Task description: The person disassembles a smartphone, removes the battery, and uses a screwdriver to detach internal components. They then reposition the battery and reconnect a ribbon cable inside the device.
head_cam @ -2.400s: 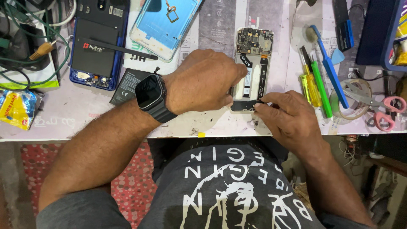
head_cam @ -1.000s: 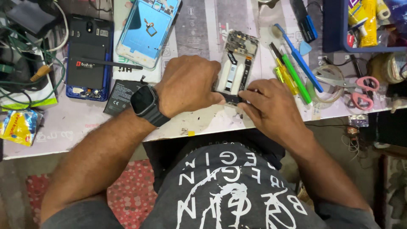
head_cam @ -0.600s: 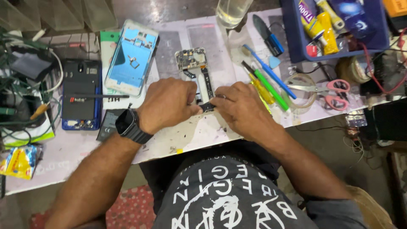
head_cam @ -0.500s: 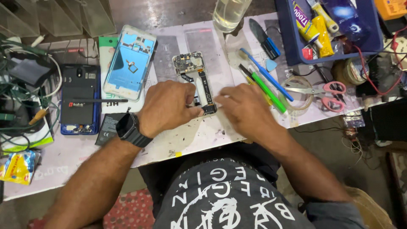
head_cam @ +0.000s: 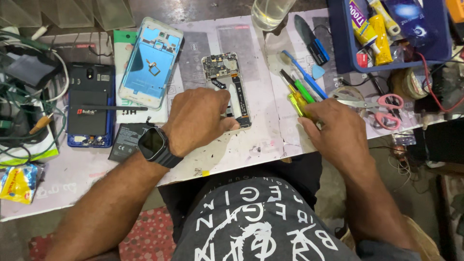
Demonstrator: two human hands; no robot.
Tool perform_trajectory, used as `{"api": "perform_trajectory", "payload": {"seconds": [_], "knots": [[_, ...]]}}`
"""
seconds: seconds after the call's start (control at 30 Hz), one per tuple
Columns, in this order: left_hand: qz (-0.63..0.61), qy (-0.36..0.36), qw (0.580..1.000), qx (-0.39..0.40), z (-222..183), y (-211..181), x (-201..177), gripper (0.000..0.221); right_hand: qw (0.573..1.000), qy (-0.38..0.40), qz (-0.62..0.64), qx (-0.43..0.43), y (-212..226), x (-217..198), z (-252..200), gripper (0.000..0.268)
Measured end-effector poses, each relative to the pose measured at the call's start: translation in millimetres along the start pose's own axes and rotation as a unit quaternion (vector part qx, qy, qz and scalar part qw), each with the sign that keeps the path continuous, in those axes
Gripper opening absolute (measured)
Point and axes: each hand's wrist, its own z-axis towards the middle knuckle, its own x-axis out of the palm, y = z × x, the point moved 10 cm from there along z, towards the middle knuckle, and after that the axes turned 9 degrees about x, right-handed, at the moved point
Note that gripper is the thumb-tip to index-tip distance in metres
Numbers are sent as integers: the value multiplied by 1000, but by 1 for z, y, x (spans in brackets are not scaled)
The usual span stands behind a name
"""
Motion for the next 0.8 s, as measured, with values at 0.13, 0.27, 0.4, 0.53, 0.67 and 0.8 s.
{"api": "perform_trajectory", "payload": {"seconds": [0.13,0.27,0.4,0.53,0.67,0.8], "knots": [[0,-4,1000,2,-1,1,-1,39,996,-15,-87,10,7,8,-2,25],[-15,-8,1000,3,-2,2,1,38,996,-25,-81,-37,23,14,-7,14],[-11,-23,1000,15,-4,-1,-1,38,993,-13,-113,-29,25,26,-8,16],[-12,-18,1000,12,-4,4,5,39,998,-22,-60,4,15,29,-1,32],[-11,-64,997,39,-7,5,3,38,999,-28,33,-28,16,9,-1,23],[-25,-74,996,43,-8,4,-3,36,992,18,119,27,20,-5,3,14]]}}
